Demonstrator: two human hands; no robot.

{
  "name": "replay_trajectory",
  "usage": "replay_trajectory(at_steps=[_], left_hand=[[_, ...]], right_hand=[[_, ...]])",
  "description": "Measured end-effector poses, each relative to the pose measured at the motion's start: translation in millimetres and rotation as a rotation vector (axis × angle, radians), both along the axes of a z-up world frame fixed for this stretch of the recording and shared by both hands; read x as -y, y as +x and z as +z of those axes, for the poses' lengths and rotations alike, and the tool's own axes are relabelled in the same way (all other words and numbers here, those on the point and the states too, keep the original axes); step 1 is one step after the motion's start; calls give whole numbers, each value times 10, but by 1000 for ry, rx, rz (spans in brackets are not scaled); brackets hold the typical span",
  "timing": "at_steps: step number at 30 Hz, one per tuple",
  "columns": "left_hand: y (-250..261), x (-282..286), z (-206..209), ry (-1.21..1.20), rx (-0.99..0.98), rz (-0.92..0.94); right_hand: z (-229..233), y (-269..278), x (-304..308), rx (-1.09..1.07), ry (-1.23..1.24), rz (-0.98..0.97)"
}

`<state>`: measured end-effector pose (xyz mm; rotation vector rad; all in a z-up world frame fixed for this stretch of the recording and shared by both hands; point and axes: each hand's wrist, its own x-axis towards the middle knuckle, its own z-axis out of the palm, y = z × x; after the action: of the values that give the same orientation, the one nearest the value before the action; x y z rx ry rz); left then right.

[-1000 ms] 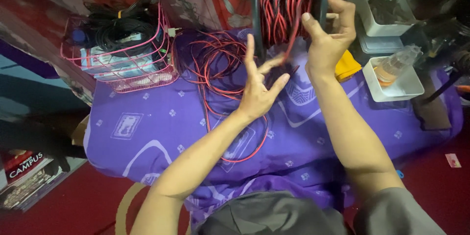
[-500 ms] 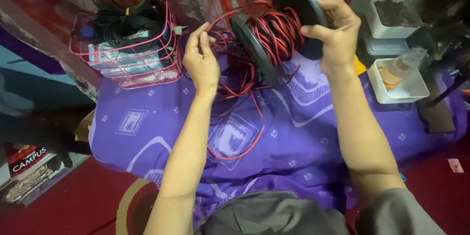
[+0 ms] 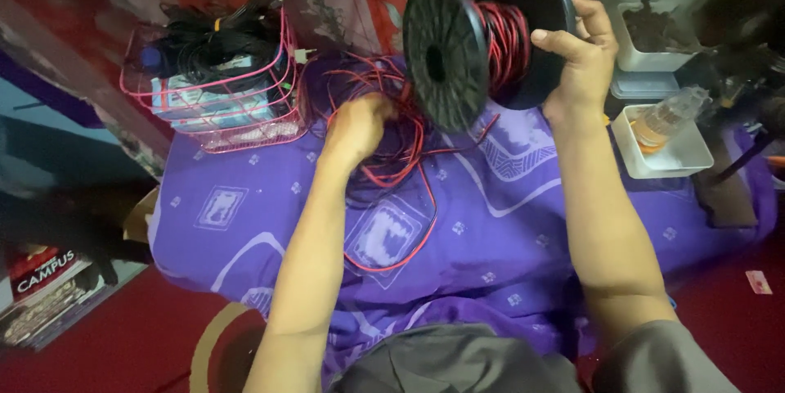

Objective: Organizing various electrical cables and a wire spool on a table.

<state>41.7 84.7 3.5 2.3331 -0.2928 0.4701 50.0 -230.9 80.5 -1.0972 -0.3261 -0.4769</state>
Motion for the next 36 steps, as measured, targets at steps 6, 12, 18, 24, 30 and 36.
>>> replay_trajectory(at_steps=[6, 12, 18, 24, 30, 36], left_hand=[[-59, 11, 100, -39, -331, -585], [-89, -180, 206, -863, -403, -988], [366, -474, -101, -1726, -119, -868], [348, -248, -57, -1762, 109, -161], [23, 166, -63, -166, 200, 173], [-294, 524, 166, 344, 263, -241]], right_hand=[[-99, 183, 243, 76, 108, -93], [-89, 169, 342, 119, -236, -265], [47, 73, 398, -9, -294, -118], [-10, 92, 509, 60, -111, 25], [-43, 157, 465, 162, 162, 174], [-61, 101, 319, 227, 127, 27]])
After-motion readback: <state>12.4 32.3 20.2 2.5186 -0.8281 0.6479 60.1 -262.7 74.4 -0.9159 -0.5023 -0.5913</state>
